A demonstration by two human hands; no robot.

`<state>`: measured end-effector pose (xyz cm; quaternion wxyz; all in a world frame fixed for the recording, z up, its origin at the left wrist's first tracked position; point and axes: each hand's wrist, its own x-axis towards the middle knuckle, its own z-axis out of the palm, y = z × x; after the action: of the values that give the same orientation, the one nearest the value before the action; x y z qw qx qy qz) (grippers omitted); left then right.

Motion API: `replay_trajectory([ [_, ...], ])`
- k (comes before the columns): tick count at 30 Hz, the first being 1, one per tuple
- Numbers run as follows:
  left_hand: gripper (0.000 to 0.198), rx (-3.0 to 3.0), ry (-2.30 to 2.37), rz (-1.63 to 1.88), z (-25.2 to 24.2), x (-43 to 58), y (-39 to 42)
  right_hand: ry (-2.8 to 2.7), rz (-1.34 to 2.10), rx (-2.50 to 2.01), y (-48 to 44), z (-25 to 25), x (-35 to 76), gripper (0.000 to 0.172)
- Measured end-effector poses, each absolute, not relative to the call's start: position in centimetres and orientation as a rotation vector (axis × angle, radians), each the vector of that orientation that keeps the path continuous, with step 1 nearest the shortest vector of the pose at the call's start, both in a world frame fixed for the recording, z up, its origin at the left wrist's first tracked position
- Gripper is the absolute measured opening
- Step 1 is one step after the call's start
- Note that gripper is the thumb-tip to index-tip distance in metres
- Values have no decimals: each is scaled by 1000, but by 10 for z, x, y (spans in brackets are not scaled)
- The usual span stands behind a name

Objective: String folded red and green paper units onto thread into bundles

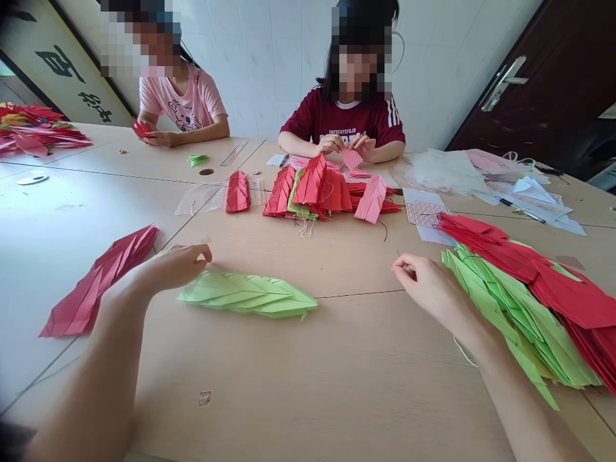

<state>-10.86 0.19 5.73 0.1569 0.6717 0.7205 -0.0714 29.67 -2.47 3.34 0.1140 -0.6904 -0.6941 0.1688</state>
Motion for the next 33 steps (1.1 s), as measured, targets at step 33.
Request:
replay_trajectory([
  [33, 40, 1855, 1083, 77, 73, -81, -10, -2182, 1113, -1398, -41, 14, 237, 41],
])
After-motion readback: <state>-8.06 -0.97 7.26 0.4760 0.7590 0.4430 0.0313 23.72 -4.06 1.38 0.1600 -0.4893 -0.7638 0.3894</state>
